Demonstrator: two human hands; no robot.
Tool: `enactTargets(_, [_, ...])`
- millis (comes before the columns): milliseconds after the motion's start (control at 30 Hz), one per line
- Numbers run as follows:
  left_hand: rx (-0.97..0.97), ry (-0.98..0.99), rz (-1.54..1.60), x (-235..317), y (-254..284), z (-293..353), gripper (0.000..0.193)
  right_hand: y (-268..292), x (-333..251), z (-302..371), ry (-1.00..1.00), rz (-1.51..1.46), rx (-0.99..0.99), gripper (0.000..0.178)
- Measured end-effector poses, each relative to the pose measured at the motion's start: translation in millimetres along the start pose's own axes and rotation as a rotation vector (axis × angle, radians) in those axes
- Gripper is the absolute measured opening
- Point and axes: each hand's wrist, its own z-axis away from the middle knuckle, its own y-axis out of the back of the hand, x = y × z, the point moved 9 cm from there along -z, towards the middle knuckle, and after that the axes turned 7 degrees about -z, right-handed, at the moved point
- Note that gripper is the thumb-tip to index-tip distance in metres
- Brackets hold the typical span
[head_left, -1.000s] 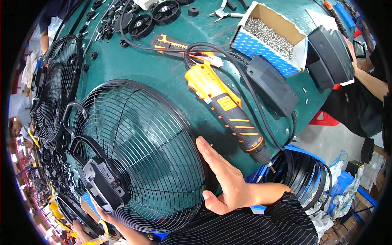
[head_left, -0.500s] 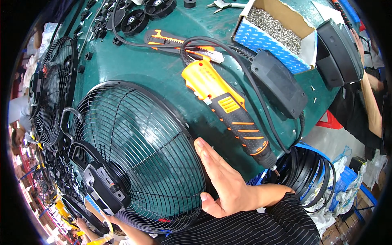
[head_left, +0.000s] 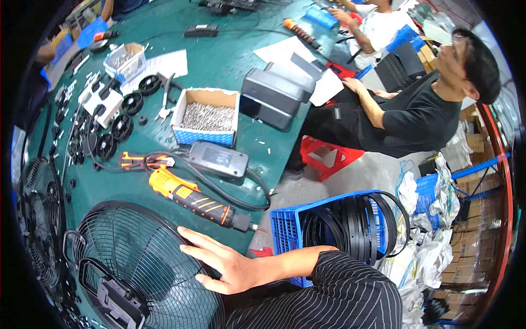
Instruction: Assembling the front and back grilles of industrial fans using a power drill and screws.
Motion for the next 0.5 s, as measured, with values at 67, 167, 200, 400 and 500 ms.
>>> enactTargets(67, [0.018, -0.039, -0.04, -3, 8, -3, 0.038, 10, -6, -3, 0.037, 0.115, -0.009, 0.062])
enactTargets(167, [0.036, -0.119, -0.083, -3, 17, -9, 0.037, 48, -11, -15, 0.066, 0.565, 0.159, 0.06])
enactTargets(200, [0.043, -0.149, -0.097, -3, 19, -12, 0.037, 57, -10, -20, 0.065, 0.662, 0.151, 0.06])
enactTargets(400, [-0.12, -0.357, -0.408, -8, 14, -19, 0.034, 62, 17, -44, -0.14, 0.88, -0.013, 0.057])
enactTargets(500, [-0.392, -0.506, -0.868, -32, -11, -5, 0.031, 48, 25, -53, -0.147, 1.003, -0.104, 0.053])
